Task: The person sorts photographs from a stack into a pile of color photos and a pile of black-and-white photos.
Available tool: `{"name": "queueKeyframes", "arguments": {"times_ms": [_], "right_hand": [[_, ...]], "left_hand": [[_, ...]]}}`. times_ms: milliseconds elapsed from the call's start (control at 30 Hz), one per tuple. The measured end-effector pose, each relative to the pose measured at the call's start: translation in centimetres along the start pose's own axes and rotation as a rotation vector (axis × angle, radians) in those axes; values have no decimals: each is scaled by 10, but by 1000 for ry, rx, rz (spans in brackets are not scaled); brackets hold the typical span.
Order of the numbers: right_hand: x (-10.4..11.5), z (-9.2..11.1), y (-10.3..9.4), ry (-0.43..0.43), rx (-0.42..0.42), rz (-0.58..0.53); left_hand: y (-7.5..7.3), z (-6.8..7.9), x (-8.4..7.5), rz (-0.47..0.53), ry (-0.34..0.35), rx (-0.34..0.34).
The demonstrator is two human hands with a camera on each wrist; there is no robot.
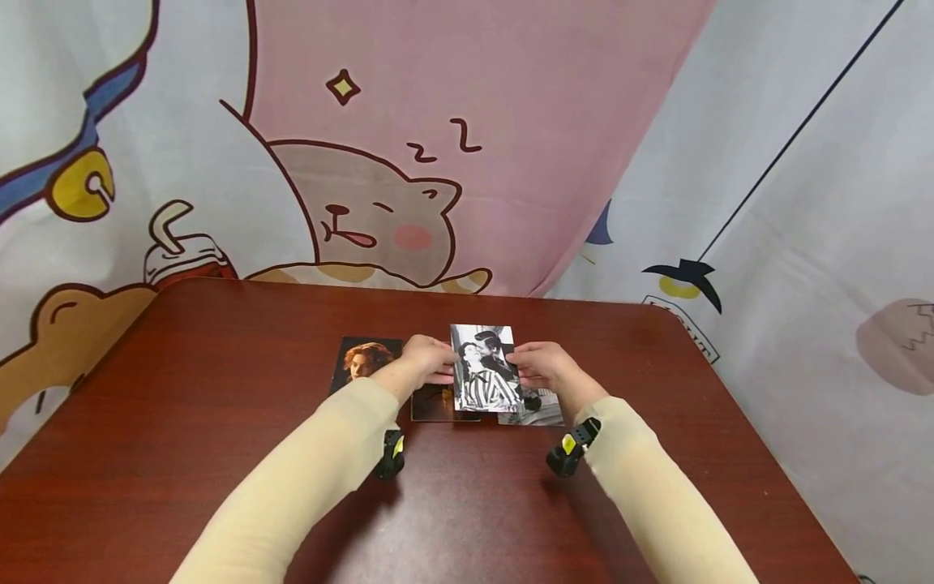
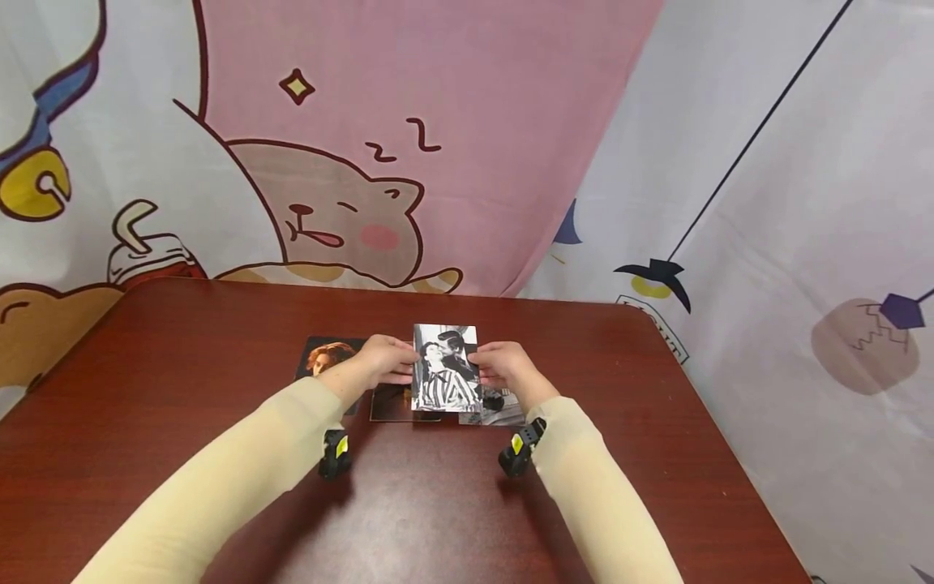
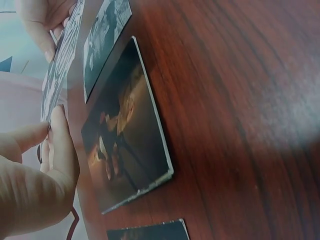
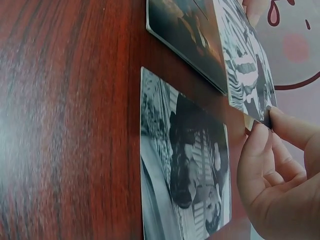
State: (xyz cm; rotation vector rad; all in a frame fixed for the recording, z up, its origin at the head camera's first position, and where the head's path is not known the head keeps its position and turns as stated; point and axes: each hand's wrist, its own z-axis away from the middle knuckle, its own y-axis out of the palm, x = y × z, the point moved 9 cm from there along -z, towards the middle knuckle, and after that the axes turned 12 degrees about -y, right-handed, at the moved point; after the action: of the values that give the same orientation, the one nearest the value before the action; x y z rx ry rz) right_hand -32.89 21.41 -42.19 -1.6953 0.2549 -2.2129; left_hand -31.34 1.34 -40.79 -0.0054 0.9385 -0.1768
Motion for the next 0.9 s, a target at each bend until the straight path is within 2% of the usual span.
{"name": "queueKeyframes", "arguments": {"times_ms": [900], "right_hand": [[-10,10,-41,-1,-45,-1]], "left_hand": [[41,-5,-7,63,27,7]]}}
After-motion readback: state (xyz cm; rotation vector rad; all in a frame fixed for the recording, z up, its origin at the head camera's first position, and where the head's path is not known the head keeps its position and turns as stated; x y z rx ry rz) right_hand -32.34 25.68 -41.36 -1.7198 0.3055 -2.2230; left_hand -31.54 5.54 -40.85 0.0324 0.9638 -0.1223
